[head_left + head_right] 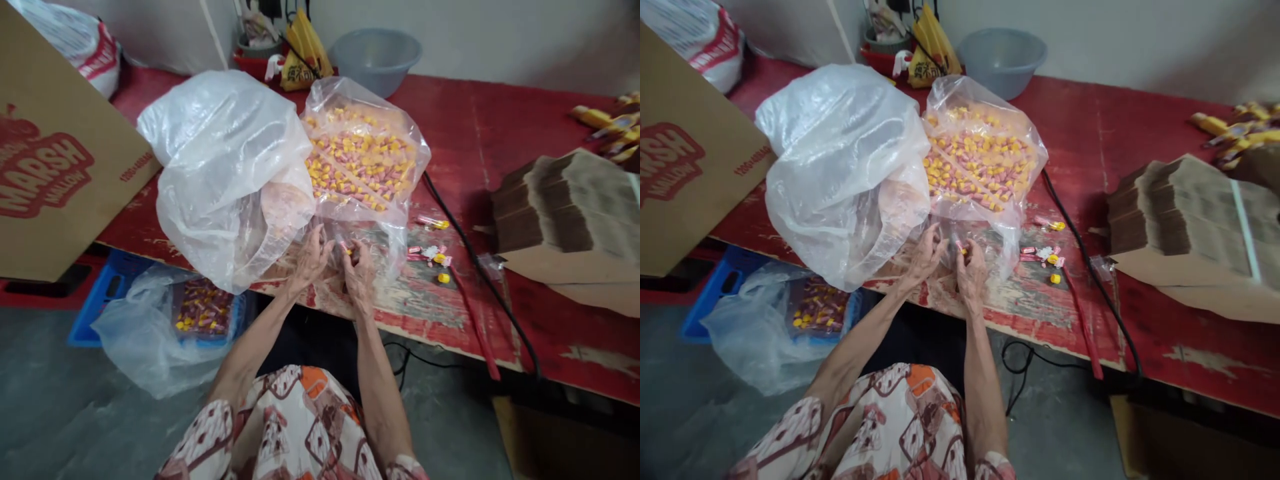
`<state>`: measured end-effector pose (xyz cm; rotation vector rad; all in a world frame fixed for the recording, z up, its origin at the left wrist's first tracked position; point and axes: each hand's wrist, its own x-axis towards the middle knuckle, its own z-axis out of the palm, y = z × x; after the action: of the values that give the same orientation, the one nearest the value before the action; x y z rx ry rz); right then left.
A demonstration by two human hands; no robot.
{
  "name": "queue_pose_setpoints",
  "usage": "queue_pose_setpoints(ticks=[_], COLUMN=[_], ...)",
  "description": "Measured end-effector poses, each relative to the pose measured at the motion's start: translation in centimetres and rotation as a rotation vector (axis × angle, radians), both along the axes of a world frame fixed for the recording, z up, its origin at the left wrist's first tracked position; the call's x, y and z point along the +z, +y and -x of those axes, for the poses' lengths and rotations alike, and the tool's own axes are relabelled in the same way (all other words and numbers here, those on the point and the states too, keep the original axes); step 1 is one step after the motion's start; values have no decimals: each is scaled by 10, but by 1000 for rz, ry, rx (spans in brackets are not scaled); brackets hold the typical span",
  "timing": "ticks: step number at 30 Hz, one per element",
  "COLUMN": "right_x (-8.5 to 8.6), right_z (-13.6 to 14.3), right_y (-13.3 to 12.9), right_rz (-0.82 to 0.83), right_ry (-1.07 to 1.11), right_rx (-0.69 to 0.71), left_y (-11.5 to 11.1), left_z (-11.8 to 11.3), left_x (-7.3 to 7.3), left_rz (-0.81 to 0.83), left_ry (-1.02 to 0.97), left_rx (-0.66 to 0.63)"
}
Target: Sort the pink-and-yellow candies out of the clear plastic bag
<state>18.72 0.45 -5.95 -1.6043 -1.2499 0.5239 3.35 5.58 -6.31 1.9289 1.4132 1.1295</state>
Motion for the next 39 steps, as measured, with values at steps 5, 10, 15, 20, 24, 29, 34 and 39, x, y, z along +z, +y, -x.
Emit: queue_pose_setpoints(ticks=[5, 10, 15, 20, 24, 29, 34, 39], right_x=[0, 4, 9, 8, 8, 21, 30, 22], right_z=[-2, -2, -5, -4, -3, 5, 25, 38], right_y=[-3, -6, -7, -8, -7, 23, 76, 88], right_rz=[9, 16, -63, -40, -46, -3, 42, 56], right_ry=[122, 126, 50, 66, 105, 132, -27, -105], right_rx=[119, 150, -19, -7, -13, 77, 229, 382], left_y=[17, 10, -21, -37, -30, -26, -26, -25], left_z=[-4, 8, 17, 38, 46, 57, 69, 67], left_x=[3, 13, 28, 34, 23, 15, 14, 13], left_rz=[63, 128, 35, -175, -245, -188, -19, -21], left_ry=[65, -78, -148, 196, 308, 279, 331, 364], left_rx=[-136, -162, -21, -5, -54, -94, -49, 2])
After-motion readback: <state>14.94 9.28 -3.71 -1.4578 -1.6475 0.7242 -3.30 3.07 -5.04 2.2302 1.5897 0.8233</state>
